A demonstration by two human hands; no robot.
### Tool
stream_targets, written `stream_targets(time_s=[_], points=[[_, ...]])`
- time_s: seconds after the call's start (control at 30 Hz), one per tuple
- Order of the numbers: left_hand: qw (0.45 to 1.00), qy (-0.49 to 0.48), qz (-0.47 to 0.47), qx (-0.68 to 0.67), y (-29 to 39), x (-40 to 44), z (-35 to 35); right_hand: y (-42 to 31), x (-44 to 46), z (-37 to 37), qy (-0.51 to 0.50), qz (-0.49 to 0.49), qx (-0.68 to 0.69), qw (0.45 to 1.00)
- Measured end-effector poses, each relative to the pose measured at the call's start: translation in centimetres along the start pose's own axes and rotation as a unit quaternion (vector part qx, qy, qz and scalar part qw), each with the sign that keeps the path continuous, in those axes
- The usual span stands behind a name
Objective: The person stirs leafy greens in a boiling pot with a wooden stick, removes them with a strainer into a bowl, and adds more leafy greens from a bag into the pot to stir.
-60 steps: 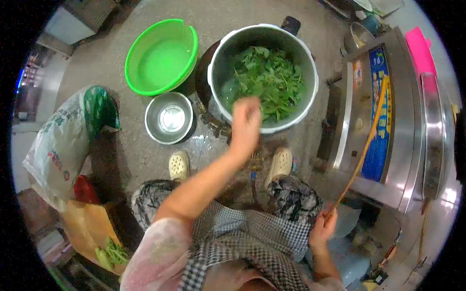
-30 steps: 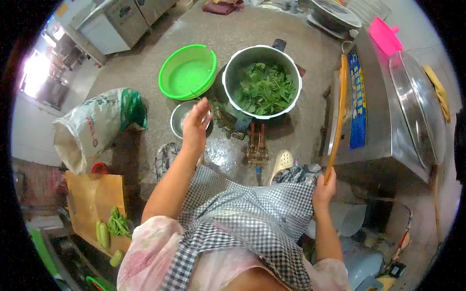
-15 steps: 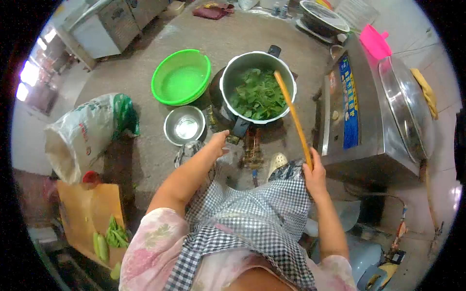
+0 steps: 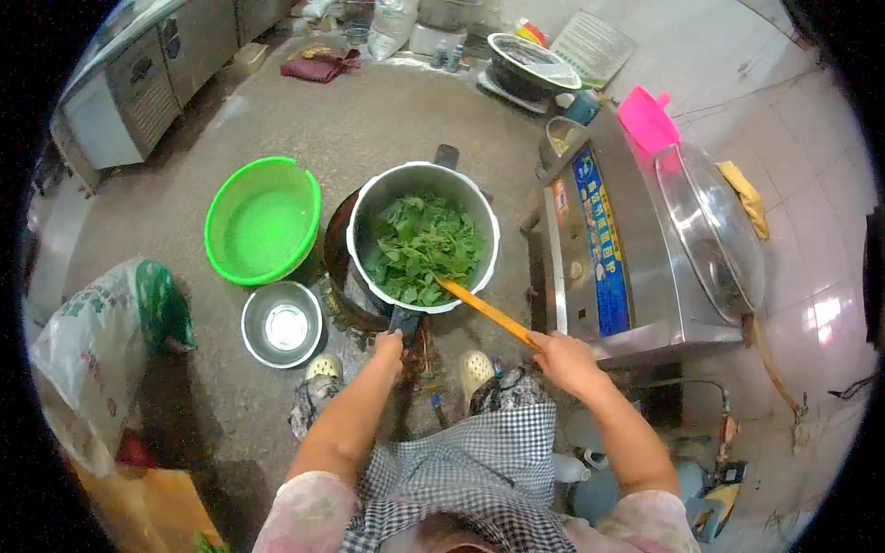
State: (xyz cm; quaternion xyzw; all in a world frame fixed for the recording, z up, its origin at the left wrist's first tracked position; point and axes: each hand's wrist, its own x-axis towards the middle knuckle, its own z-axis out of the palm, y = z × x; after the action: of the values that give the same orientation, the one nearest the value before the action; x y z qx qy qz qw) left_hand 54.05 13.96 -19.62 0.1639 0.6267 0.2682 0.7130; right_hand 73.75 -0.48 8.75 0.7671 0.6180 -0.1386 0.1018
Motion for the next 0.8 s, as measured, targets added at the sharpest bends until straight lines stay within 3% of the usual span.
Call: stream_targets(time_s=[0.1, 0.23, 0.53, 0.7, 0.8], points=[[0.999, -0.032, 0.026, -0.003, 0.9, -1.3, 0.4, -0.5, 1.2, 1.0, 0.033, -0.011, -0.014, 0.999], [0.994, -0.107, -0.010, 0.002, 2.6, -3.4, 0.8, -1.7, 2.8, 1.8, 0.039, 0.015, -0.049, 0.998], [0.996, -0.080, -0.014, -0.022, 2.7, -5.6, 1.4, -2.7, 11.7, 3.8, 0.068, -0.001, 0.003, 0.998], [0.989, -0.137, -0.011, -0.050, 2.6, -5.5, 1.4, -4.9, 18.2, 4.6, 0.016, -0.018, 0.093, 0.995], [0.993, -0.107, -0.027, -0.050, 2.7, -6.0, 1.9, -5.7, 18.4, 4.6, 0.016, -0.070, 0.038, 0.997]])
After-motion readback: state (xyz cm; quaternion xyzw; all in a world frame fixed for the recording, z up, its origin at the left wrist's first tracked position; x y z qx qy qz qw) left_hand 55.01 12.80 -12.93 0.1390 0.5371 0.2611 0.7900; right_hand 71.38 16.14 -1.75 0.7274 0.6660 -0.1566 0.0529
